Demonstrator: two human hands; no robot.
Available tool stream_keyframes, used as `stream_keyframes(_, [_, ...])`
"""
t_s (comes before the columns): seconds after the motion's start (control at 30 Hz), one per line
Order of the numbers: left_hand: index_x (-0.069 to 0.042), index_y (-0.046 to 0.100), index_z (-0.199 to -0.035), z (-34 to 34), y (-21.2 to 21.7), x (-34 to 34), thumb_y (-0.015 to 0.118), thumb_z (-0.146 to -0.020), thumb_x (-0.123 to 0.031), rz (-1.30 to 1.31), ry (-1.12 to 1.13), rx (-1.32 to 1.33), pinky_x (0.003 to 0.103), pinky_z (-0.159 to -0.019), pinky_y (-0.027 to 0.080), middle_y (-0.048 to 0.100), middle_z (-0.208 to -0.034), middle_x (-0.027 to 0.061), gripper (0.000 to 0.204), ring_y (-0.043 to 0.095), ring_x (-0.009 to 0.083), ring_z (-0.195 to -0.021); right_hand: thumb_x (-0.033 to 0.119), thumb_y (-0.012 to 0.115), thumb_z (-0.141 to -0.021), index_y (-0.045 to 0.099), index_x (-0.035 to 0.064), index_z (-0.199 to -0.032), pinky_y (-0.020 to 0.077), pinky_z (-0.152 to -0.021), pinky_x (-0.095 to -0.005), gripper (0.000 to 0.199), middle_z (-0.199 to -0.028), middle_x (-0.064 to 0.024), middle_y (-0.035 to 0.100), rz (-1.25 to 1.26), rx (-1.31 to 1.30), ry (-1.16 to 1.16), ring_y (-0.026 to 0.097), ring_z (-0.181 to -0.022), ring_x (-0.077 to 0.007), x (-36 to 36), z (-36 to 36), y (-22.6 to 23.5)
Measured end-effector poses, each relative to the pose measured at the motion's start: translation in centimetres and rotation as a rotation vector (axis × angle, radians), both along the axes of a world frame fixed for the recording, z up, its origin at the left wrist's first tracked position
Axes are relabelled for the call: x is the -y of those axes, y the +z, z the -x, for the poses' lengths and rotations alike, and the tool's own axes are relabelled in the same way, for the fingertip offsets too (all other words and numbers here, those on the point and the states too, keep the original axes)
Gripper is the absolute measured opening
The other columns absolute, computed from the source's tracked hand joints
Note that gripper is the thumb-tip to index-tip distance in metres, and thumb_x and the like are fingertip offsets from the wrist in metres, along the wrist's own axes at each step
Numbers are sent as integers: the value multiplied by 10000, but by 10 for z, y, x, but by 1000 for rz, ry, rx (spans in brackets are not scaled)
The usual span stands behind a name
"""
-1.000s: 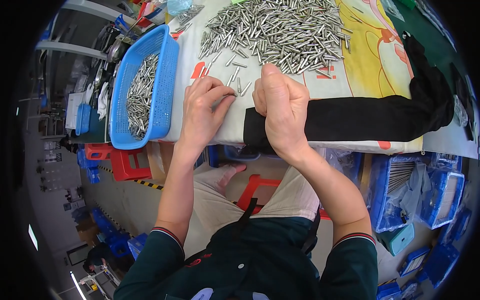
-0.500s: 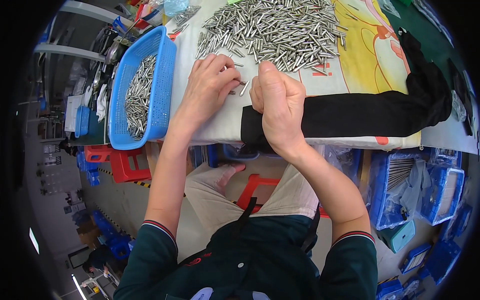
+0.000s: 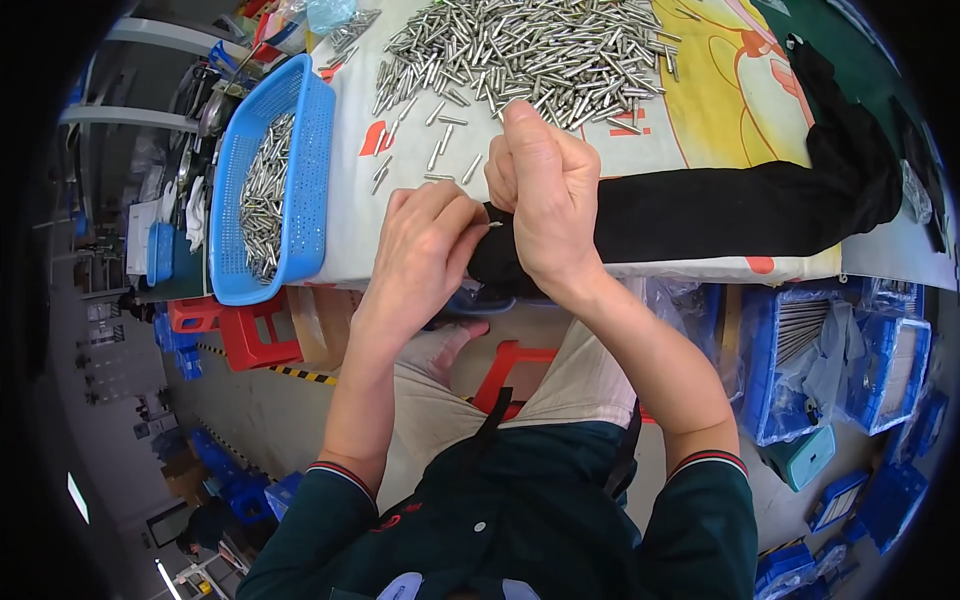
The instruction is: Sort small metal pins from a pile and insert them into a black component holder.
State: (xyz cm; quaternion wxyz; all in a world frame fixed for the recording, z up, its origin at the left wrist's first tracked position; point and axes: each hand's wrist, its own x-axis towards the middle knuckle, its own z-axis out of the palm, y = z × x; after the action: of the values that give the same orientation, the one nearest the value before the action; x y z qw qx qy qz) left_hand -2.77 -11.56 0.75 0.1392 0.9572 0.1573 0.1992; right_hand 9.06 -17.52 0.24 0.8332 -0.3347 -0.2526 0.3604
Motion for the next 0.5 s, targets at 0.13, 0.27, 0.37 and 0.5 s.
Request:
stream_keyframes(0.13, [-32,559,-742,-1,0,3,634,-688,-10,-6,36,19,333,-681,359,497,-717,71,96,511,232,-702,248,403,-954,299,97,-532,162,-398,-252,460,-454,28,273,-63,-117,-6,204,-407,-63,4,-9,2])
stream_keyframes(0.27, [-31,569,-743,-1,-3,3,637,-681,-8,-8,42,36,332,-676,359,503,-712,70,95,514,232,-698,251,400,-954,295,98,-528,159,-398,-254,464,-452,25,271,-51,-146,9,192,-409,-64,8,-8,3])
stream_keyframes(0.37, [-31,576,-743,0,-4,3,639,-678,-9,-5,60,37,332,-675,360,510,-711,68,93,517,230,-700,255,394,-956,296,95,-527,161,-400,-255,468,-450,23,271,-33,-148,7,188,-410,-66,9,-6,2])
stream_keyframes(0.5, [-32,580,-740,-2,-4,3,639,-678,-9,3,51,36,332,-673,360,514,-707,65,88,520,229,-696,255,391,-957,301,93,-523,167,-403,-254,471,-448,22,274,-35,-156,4,186,-410,-68,11,-8,3])
